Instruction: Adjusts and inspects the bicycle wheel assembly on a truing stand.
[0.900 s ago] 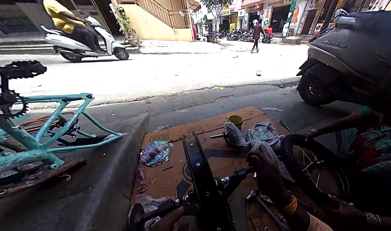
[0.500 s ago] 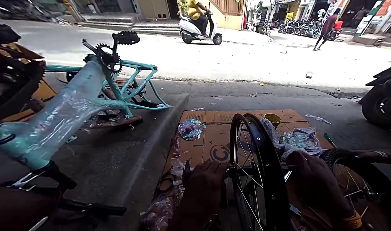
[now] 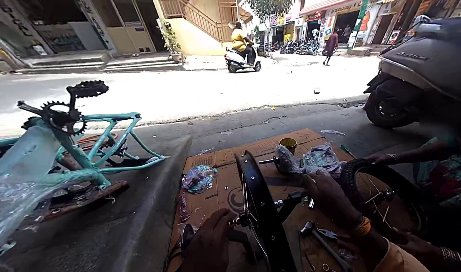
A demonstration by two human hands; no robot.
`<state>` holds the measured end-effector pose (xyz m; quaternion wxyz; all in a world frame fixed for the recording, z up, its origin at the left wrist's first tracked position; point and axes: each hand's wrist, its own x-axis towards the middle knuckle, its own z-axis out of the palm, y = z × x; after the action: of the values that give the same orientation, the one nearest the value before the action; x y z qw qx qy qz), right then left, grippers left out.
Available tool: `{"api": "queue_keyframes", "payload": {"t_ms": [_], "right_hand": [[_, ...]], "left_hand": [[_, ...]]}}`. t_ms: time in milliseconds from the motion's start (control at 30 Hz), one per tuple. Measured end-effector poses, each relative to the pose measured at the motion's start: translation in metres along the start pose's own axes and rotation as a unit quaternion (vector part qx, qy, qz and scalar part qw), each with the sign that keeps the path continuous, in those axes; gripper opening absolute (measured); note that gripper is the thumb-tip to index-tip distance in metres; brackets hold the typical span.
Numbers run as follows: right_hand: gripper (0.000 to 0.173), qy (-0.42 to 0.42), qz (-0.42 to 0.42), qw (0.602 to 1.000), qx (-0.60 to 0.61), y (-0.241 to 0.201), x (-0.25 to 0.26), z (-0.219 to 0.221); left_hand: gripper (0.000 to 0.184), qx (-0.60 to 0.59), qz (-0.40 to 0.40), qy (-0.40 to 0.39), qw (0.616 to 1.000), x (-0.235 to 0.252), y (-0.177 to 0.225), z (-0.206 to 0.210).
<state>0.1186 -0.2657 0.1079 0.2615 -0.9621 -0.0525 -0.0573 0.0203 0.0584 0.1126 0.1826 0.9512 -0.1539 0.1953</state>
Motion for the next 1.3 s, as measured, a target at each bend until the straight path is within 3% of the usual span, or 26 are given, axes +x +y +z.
{"api": "queue_keyframes", "payload": {"t_ms": [67,133,233,333,400,467,567,633,700,767,867,967,1067,1133,1200,1300], "right_hand": [[0.048,0.118,-0.038,0.991,0.056,0.006,-0.010,0.022],[0.044,0.130,-0.039,0.988,0.075,0.002,-0.013,0.023],[0.038,-0.016,0.029,0.999,0.023,-0.018,-0.006,-0.009],[0.043,-0.140,0.082,0.987,-0.021,-0.036,0.011,-0.027],[0.049,-0.154,0.091,0.983,-0.038,-0.040,0.012,-0.026],[0.050,-0.082,0.055,0.995,-0.032,-0.032,0.003,-0.015],[0.043,0.131,-0.055,0.990,0.023,-0.012,-0.016,0.019],[0.041,0.171,-0.071,0.981,0.054,-0.011,-0.019,0.024],[0.038,0.091,-0.028,0.994,0.047,-0.019,-0.019,0.010],[0.036,-0.046,0.033,0.998,0.019,-0.030,-0.009,-0.015],[0.048,-0.170,0.083,0.982,0.004,-0.039,0.012,-0.028],[0.056,-0.153,0.065,0.986,-0.020,-0.035,0.010,-0.024],[0.051,0.020,-0.009,1.000,0.002,-0.019,-0.010,0.001],[0.045,0.083,-0.027,0.996,0.028,-0.015,-0.015,0.011],[0.042,0.045,-0.019,0.999,0.014,-0.017,-0.013,0.003],[0.042,-0.119,0.004,0.993,-0.013,-0.027,0.000,-0.030]], "left_hand": [[0.021,-0.022,-0.007,-0.007,1.000,-0.001,0.003,-0.007],[0.027,-0.048,-0.010,-0.007,0.999,-0.002,0.004,-0.013],[0.042,-0.050,-0.003,-0.030,0.998,-0.002,0.005,-0.017],[0.031,-0.018,0.019,-0.044,0.999,-0.003,0.000,-0.012],[0.029,-0.003,0.021,-0.039,0.999,-0.003,-0.001,-0.009],[0.028,0.007,0.008,-0.041,0.999,-0.003,0.003,-0.010],[0.028,0.010,-0.016,-0.054,0.998,-0.001,0.014,-0.016],[0.025,0.001,-0.017,-0.057,0.998,0.001,0.015,-0.017],[0.024,-0.006,-0.021,-0.065,0.998,0.001,0.013,-0.018],[0.024,-0.002,-0.014,-0.062,0.998,0.000,0.007,-0.017],[0.025,0.002,-0.013,-0.036,0.999,-0.007,-0.004,-0.014],[0.025,-0.018,-0.002,0.000,1.000,-0.009,-0.004,-0.013],[0.030,0.004,0.008,0.007,1.000,-0.009,0.000,-0.009],[0.031,0.016,0.009,0.008,1.000,-0.010,0.001,-0.007],[0.031,0.021,0.009,0.014,1.000,-0.010,0.002,-0.005],[0.027,0.008,-0.002,0.008,1.000,-0.009,0.003,-0.005]]}}
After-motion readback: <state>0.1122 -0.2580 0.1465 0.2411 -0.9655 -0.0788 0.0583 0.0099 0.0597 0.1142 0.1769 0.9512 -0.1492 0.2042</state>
